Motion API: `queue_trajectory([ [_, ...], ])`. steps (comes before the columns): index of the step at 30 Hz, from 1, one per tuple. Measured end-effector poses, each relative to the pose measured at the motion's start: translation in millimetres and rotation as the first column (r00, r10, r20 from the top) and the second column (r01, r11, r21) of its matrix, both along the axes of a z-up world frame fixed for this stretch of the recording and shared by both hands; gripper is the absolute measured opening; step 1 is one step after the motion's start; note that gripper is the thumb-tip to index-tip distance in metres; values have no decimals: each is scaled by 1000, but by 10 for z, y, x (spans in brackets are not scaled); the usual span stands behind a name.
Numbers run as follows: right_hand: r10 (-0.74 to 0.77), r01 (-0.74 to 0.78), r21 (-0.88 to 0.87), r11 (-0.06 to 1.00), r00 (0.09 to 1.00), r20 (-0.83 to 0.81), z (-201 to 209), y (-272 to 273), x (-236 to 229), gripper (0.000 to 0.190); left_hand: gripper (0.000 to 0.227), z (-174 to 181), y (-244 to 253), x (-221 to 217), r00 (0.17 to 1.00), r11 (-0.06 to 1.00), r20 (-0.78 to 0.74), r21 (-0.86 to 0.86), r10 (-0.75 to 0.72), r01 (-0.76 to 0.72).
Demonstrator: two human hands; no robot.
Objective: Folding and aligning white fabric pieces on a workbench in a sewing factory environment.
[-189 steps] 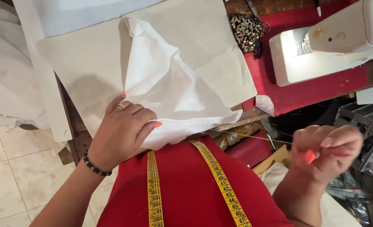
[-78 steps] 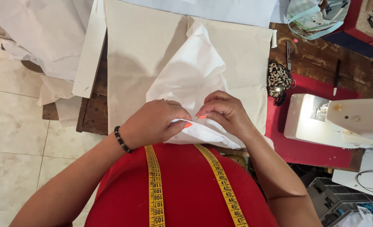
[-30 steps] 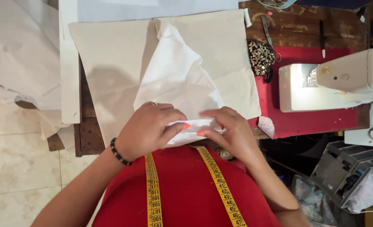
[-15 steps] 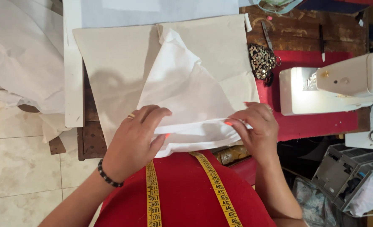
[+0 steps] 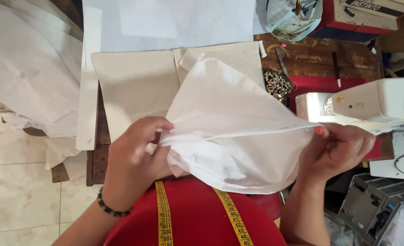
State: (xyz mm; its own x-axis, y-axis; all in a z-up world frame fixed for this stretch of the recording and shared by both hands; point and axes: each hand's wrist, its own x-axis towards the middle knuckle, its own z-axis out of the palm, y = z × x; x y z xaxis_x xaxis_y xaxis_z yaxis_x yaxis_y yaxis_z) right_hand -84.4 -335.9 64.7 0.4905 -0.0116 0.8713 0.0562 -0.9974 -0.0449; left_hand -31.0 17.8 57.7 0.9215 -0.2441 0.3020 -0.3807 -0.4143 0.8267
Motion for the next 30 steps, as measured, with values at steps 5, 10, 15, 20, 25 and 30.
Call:
queue_trajectory([
  [5,89,-82,41,996,967,-238,53,-390,-86,39,24,84,4,158,863,911,-413,-394,-291,119],
  [10,311,-83,388,918,760,-571,130,-617,-154,28,30,45,74,317,658,893,-615,-392,-435,223],
  [15,554,-32,599,800,423,-717,-100,-732,-84,13,25,-356,172,335,848,861,-310,142,-430,489],
  [20,510,31,568,822,403,-760,-950,-685,-30,13,22,-1246,120,309,860,785,-419,409,-292,465],
  [25,479,126,567,814,406,-778,-1194,-764,-144,14,37,-1002,185,366,763,820,-565,242,-315,518],
  [30,489,78,572,817,431,-758,-1181,-791,-115,14,57,-672,48,448,619,872,-746,110,-245,478],
])
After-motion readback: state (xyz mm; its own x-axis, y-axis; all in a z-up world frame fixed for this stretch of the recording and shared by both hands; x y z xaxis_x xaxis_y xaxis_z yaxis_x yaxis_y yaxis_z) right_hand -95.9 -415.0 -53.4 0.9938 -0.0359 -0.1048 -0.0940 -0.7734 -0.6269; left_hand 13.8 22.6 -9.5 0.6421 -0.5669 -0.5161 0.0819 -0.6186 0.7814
